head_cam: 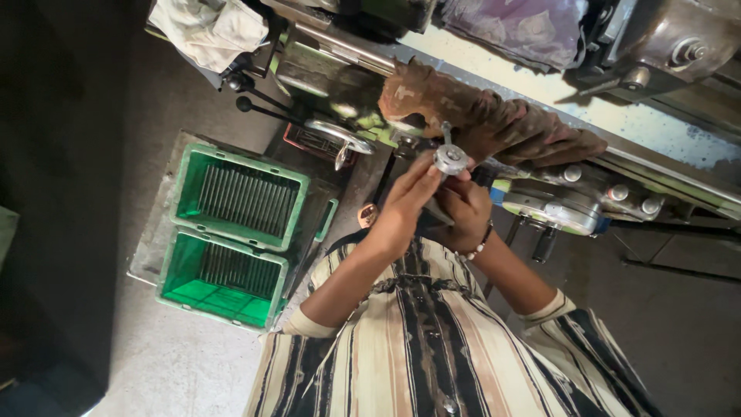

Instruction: The person operates a metalworking lathe, repeatedly inserting a cylindrical metal part into the chuck, tightening it with a chuck key, and then removing the part. The person places the removed parts into a green plastic bin on the floor.

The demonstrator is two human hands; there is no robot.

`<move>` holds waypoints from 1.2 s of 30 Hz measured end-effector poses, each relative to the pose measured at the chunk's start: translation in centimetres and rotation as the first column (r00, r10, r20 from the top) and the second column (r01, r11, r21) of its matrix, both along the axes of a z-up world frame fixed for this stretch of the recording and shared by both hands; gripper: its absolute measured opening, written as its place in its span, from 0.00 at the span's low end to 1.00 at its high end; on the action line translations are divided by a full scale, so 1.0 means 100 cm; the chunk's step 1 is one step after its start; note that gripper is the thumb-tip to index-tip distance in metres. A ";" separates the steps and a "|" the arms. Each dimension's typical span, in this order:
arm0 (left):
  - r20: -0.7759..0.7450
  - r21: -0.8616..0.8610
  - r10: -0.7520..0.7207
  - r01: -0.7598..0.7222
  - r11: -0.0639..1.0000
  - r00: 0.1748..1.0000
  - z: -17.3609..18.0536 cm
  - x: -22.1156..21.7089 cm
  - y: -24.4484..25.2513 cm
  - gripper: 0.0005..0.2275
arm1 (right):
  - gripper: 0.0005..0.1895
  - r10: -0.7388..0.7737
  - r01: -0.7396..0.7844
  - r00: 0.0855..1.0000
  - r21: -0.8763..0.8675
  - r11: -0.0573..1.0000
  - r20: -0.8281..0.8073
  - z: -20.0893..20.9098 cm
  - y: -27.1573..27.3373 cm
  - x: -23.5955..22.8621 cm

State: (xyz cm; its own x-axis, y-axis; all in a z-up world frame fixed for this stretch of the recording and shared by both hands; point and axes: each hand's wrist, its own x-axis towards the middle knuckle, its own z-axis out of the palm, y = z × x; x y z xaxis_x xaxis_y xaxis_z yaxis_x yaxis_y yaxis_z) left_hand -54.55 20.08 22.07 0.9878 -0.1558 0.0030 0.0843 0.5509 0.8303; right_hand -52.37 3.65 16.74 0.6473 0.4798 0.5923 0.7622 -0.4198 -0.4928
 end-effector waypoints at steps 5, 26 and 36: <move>-0.154 -0.087 0.004 -0.018 0.996 0.988 -0.001 0.005 0.006 0.15 | 0.16 0.061 -0.060 0.998 -0.068 0.996 0.006 -0.006 -0.003 0.011; 0.303 0.688 -0.008 -0.213 0.694 0.953 -0.007 -0.006 0.036 0.03 | 0.12 0.190 -0.147 0.975 -0.300 0.942 0.116 0.036 -0.012 0.015; -0.033 0.634 0.449 -0.329 0.700 0.893 -0.020 -0.002 0.126 0.07 | 0.20 -0.502 0.477 0.859 -0.200 0.856 -0.099 0.004 -0.119 0.008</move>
State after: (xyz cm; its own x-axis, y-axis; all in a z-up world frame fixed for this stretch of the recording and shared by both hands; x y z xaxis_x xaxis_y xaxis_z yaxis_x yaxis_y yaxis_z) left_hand -54.73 32.67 20.08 0.9341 0.3328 -0.1289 0.1498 -0.0379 0.9880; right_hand -51.54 -8.22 17.16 0.8945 0.1597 0.4176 0.3637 -0.8032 -0.4718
